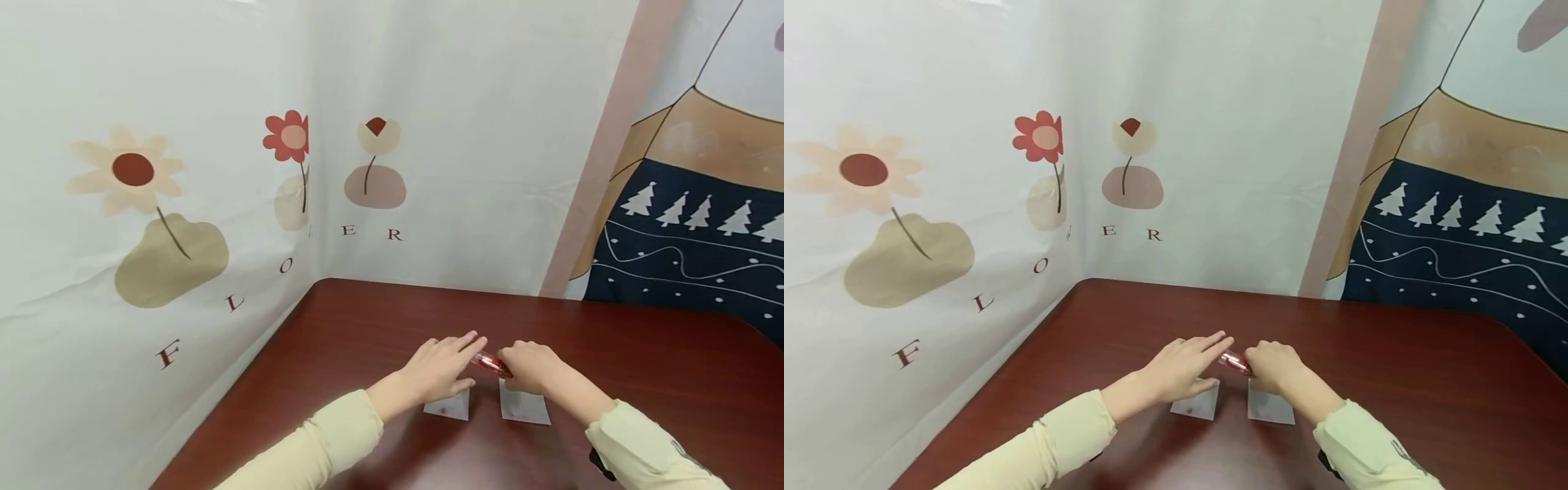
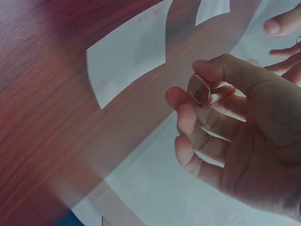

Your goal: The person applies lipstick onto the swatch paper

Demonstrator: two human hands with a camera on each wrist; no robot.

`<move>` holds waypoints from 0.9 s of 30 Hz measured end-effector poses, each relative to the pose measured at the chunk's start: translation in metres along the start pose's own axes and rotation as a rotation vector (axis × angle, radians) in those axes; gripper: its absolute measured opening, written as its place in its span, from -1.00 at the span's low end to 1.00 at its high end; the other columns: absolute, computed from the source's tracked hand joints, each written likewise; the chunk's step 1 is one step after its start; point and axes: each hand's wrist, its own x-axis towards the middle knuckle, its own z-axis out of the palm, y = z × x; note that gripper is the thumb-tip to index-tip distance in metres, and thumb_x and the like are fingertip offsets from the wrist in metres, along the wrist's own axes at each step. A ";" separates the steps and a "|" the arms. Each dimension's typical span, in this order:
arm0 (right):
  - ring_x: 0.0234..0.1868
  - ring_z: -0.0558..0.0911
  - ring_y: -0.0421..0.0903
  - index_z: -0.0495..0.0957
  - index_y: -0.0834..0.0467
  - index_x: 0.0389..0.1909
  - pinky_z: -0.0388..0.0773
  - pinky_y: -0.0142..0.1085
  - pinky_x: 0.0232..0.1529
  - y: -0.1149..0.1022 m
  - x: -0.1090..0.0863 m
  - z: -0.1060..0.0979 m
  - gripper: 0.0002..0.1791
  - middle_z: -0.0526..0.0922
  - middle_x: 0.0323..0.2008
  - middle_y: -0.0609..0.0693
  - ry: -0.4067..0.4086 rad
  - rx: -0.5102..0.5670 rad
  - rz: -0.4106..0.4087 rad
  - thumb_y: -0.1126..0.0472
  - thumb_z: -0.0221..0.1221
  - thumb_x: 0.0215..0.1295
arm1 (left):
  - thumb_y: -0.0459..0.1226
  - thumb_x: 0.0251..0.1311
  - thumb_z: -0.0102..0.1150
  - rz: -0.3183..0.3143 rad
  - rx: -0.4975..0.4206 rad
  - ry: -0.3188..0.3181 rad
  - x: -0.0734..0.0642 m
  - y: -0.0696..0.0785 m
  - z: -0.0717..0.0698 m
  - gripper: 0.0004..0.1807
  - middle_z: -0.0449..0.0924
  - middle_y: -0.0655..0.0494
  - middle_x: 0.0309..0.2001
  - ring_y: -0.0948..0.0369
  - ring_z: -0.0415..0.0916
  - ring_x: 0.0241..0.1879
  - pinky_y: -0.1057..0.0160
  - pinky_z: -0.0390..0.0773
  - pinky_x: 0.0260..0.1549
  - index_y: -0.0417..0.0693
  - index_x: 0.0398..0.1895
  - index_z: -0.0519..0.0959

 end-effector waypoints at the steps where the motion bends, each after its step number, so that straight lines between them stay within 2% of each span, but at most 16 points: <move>1: -0.66 0.35 -0.19 0.53 0.17 -0.49 0.38 -0.31 -0.63 0.001 0.001 -0.001 -0.79 0.38 -0.69 -0.12 0.007 0.001 -0.016 0.25 0.40 -0.09 | 0.01 0.16 0.19 0.018 0.014 0.020 0.003 0.000 0.002 -0.33 0.38 0.08 0.24 0.19 0.46 0.04 0.23 0.49 -0.17 0.02 0.32 0.32; 5: -0.68 0.31 -0.24 0.51 0.12 -0.53 0.31 -0.36 -0.67 0.005 0.002 -0.004 -0.80 0.34 -0.71 -0.17 0.045 0.010 -0.097 0.22 0.39 -0.06 | -0.04 0.11 0.26 0.065 0.084 0.127 0.014 -0.003 0.010 -0.59 0.60 0.22 -0.13 0.26 0.53 -0.27 0.37 0.41 -0.43 0.09 0.03 0.56; 7: -0.69 0.28 -0.26 0.49 0.09 -0.55 0.28 -0.38 -0.69 0.008 0.002 -0.005 -0.78 0.31 -0.72 -0.20 0.059 0.022 -0.135 0.20 0.38 -0.03 | -0.08 0.08 0.28 0.072 0.093 0.167 0.019 -0.005 0.012 -0.73 0.59 0.27 -0.33 0.29 0.48 -0.41 0.40 0.32 -0.55 0.12 -0.14 0.62; 9: -0.70 0.27 -0.29 0.47 0.07 -0.56 0.26 -0.41 -0.69 0.010 0.002 -0.005 -0.77 0.30 -0.73 -0.23 0.074 0.040 -0.168 0.18 0.37 0.00 | -0.09 0.05 0.29 0.077 0.089 0.182 0.022 -0.007 0.013 -0.82 0.55 0.30 -0.44 0.31 0.43 -0.48 0.40 0.25 -0.61 0.14 -0.27 0.62; 12: -0.69 0.26 -0.32 0.46 0.06 -0.55 0.26 -0.44 -0.69 0.015 0.000 -0.005 -0.79 0.30 -0.71 -0.26 0.083 0.076 -0.195 0.19 0.34 0.04 | -0.10 0.04 0.30 0.087 0.068 0.179 0.026 -0.008 0.014 -0.87 0.53 0.31 -0.48 0.31 0.40 -0.50 0.41 0.23 -0.64 0.14 -0.35 0.62; 16: -0.67 0.26 -0.35 0.45 0.04 -0.53 0.26 -0.45 -0.68 0.023 -0.006 -0.004 -0.81 0.32 -0.68 -0.28 0.085 0.141 -0.206 0.22 0.31 0.09 | -0.10 0.01 0.30 0.096 0.020 0.202 0.029 -0.005 0.017 -0.85 0.52 0.31 -0.48 0.31 0.37 -0.51 0.43 0.26 -0.64 0.13 -0.33 0.62; 20: -0.66 0.26 -0.38 0.44 0.00 -0.52 0.24 -0.46 -0.68 0.023 -0.009 0.000 -0.81 0.32 -0.64 -0.32 0.103 0.193 -0.224 0.19 0.30 0.11 | -0.09 0.00 0.29 0.102 -0.040 0.223 0.023 -0.007 0.020 -0.80 0.50 0.32 -0.48 0.33 0.35 -0.53 0.45 0.27 -0.62 0.13 -0.29 0.65; 24: -0.61 0.31 -0.41 0.52 0.02 -0.41 0.29 -0.48 -0.64 0.023 -0.010 0.002 -0.88 0.39 -0.55 -0.32 0.151 0.223 -0.246 0.15 0.30 0.11 | -0.08 0.03 0.29 0.104 -0.081 0.215 0.021 -0.010 0.021 -0.79 0.49 0.33 -0.49 0.36 0.32 -0.54 0.48 0.30 -0.59 0.11 -0.27 0.65; 27: -0.55 0.37 -0.42 0.59 0.08 -0.27 0.35 -0.49 -0.59 0.023 -0.006 -0.002 -0.83 0.48 -0.47 -0.29 0.196 0.238 -0.267 0.17 0.31 0.10 | -0.10 0.04 0.29 0.113 -0.099 0.218 0.024 -0.015 0.016 -0.81 0.50 0.33 -0.49 0.37 0.32 -0.53 0.48 0.30 -0.59 0.09 -0.29 0.63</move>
